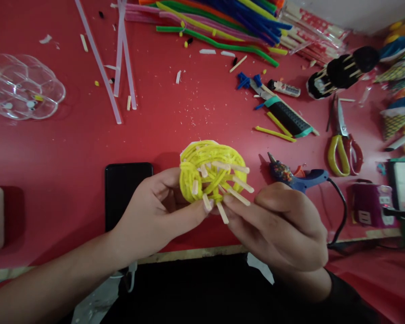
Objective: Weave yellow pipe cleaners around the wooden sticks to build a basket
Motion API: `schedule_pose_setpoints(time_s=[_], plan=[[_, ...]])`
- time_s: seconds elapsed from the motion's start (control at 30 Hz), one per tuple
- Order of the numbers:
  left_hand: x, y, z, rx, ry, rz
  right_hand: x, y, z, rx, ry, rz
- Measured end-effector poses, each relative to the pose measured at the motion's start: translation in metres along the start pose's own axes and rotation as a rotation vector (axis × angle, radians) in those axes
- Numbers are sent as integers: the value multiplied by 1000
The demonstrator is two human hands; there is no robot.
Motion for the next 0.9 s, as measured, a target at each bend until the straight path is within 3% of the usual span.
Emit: schedule_pose_setpoints(time_s=[0.23,0.37,0.53,0.77,0.9], plan=[[0,0,-1,29,27,66,0,1,-6,-35,-7,-52],[0,-1,-1,7,2,121,-1,2,-5,-9,69,-64],[0,-1,-3,48,-54,234,-4,5,-1,-106,24,-92],[0,-4,-6,88,-74,409,-3,7,-7,-67,-3,-143],[0,-2,-6,86,-78,381,2,4,-3,-60,-33,-75]])
Point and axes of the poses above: each hand's wrist, its own z-axis towards the middle knuckle, its own x-axis out of the palm, y = z × x, the point moved 2 cm from there along z, towards the middle knuckle, and after that the axes turned 9 degrees about x, right-handed, at the moved point
